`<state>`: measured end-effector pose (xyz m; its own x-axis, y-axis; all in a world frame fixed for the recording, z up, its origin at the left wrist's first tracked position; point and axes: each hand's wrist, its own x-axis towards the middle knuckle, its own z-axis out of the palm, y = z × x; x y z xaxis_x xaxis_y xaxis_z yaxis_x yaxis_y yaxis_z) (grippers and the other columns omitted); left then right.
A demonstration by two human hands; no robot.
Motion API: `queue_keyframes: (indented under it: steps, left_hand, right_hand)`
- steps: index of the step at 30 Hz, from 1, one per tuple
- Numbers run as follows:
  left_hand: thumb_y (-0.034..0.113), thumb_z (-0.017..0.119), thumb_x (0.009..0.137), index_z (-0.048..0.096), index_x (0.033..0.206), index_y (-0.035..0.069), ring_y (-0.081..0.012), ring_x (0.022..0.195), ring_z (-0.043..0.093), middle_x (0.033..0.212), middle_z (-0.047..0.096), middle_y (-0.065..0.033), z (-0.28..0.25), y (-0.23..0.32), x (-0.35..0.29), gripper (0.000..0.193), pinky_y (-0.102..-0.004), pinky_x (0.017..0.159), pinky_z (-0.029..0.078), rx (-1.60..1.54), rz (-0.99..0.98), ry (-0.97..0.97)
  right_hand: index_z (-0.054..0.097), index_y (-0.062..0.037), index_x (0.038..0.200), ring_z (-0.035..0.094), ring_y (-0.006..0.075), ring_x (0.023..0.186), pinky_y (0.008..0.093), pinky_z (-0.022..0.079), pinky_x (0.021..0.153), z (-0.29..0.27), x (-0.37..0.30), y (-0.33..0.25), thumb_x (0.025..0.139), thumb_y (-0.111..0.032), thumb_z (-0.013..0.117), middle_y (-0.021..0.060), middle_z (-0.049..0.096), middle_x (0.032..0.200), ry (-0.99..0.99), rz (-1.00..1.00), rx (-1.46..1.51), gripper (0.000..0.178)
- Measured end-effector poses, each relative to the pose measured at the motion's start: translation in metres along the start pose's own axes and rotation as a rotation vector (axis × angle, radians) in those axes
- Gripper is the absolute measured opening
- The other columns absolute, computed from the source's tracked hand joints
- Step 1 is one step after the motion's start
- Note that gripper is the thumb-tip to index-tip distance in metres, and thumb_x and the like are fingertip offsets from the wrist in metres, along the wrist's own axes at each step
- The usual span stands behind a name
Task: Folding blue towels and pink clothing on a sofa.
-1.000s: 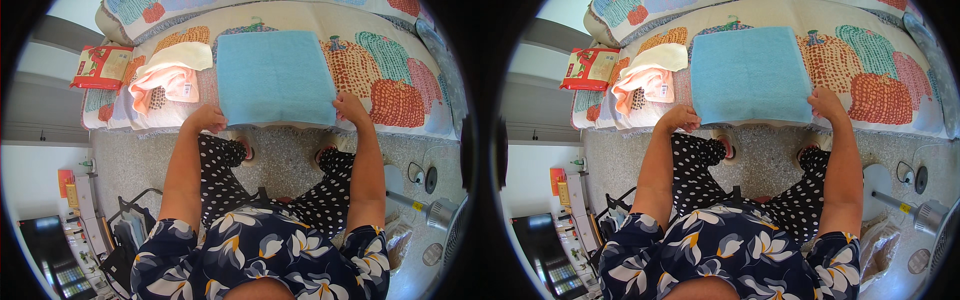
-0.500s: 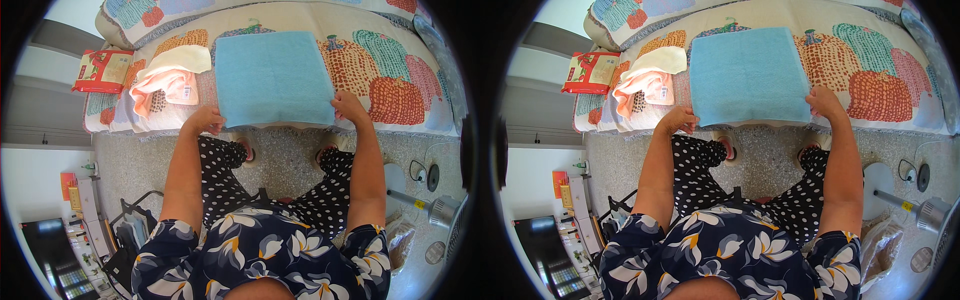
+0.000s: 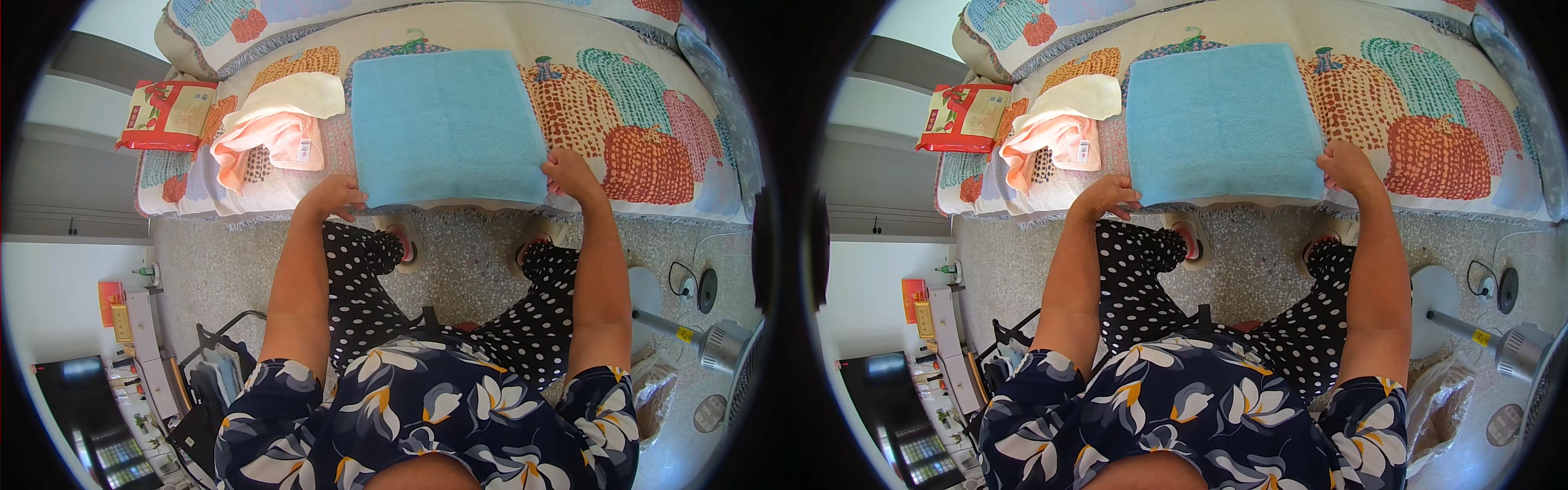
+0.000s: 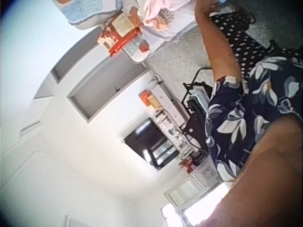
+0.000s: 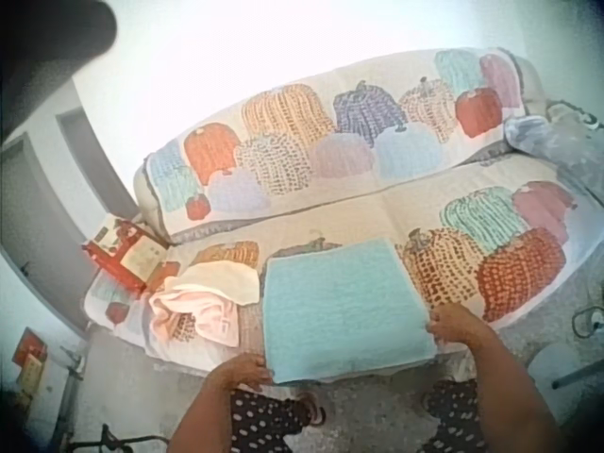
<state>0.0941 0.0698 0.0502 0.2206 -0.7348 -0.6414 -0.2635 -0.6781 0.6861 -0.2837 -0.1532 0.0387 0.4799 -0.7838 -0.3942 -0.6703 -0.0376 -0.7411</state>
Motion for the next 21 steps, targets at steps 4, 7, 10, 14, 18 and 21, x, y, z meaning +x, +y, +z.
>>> queue_keyframes:
  steps: [4, 7, 10, 14, 18, 21]
  left_hand:
    - [0.023, 0.067, 0.072, 0.063, 0.091, -0.003, -0.0215, 0.081, 0.06, 0.087, 0.061, -0.0109, 0.001, 0.005, -0.003, 0.033, -0.0335, 0.058, 0.055, 0.045, -0.011, -0.037]
    - [0.014, 0.065, 0.07, 0.062, 0.086, -0.008, -0.0217, 0.074, 0.061, 0.08, 0.062, -0.0131, 0.006, 0.01, -0.005, 0.027, -0.0333, 0.058, 0.055, -0.078, 0.011, -0.016]
    - [0.012, 0.066, 0.07, 0.062, 0.086, -0.009, -0.0216, 0.067, 0.062, 0.076, 0.062, -0.0128, 0.007, 0.009, -0.002, 0.026, -0.0316, 0.057, 0.055, -0.023, 0.0, -0.004]
    - [0.01, 0.066, 0.07, 0.062, 0.084, -0.009, -0.0216, 0.063, 0.062, 0.073, 0.062, -0.0127, 0.008, 0.012, -0.002, 0.024, -0.0301, 0.057, 0.055, -0.019, 0.005, 0.003]
    - [0.007, 0.064, 0.072, 0.062, 0.084, -0.01, -0.0217, 0.065, 0.064, 0.075, 0.063, -0.0145, 0.003, 0.002, 0.002, 0.02, -0.0296, 0.058, 0.055, -0.035, 0.033, 0.014]
    - [0.005, 0.064, 0.073, 0.062, 0.085, -0.01, -0.0219, 0.065, 0.064, 0.076, 0.063, -0.0152, -0.001, -0.003, 0.006, 0.02, -0.0293, 0.059, 0.055, 0.008, 0.023, -0.005]
  right_hand:
    - [0.051, -0.0004, 0.068, 0.058, 0.015, 0.05, 0.0268, 0.047, 0.043, -0.001, -0.002, 0.002, 0.077, -0.014, 0.053, 0.0082, 0.058, 0.06, -0.006, -0.029, 0.046, 0.016]
    - [0.051, -0.0003, 0.068, 0.058, 0.0145, 0.052, 0.0266, 0.047, 0.045, -0.005, -0.007, -0.001, 0.077, -0.017, 0.055, 0.008, 0.058, 0.062, -0.07, -0.022, 0.049, 0.019]
    - [0.051, 0.0002, 0.069, 0.058, 0.0144, 0.053, 0.0266, 0.048, 0.045, -0.004, -0.007, 0.002, 0.077, -0.018, 0.057, 0.0085, 0.058, 0.063, -0.172, 0.003, 0.011, 0.021]
    - [0.052, 0.0008, 0.07, 0.058, 0.0148, 0.053, 0.0267, 0.048, 0.046, -0.004, -0.005, 0.007, 0.077, -0.017, 0.057, 0.0091, 0.059, 0.063, -0.162, -0.001, 0.005, 0.02]
    - [0.054, 0.0015, 0.075, 0.058, 0.0144, 0.053, 0.0264, 0.048, 0.046, -0.005, -0.004, 0.006, 0.077, -0.015, 0.056, 0.0083, 0.059, 0.064, -0.186, 0.008, 0.013, 0.017]
    - [0.055, 0.002, 0.077, 0.058, 0.0142, 0.053, 0.0264, 0.047, 0.046, -0.002, -0.003, 0.003, 0.076, -0.014, 0.055, 0.0079, 0.059, 0.064, -0.194, -0.001, -0.004, 0.016]
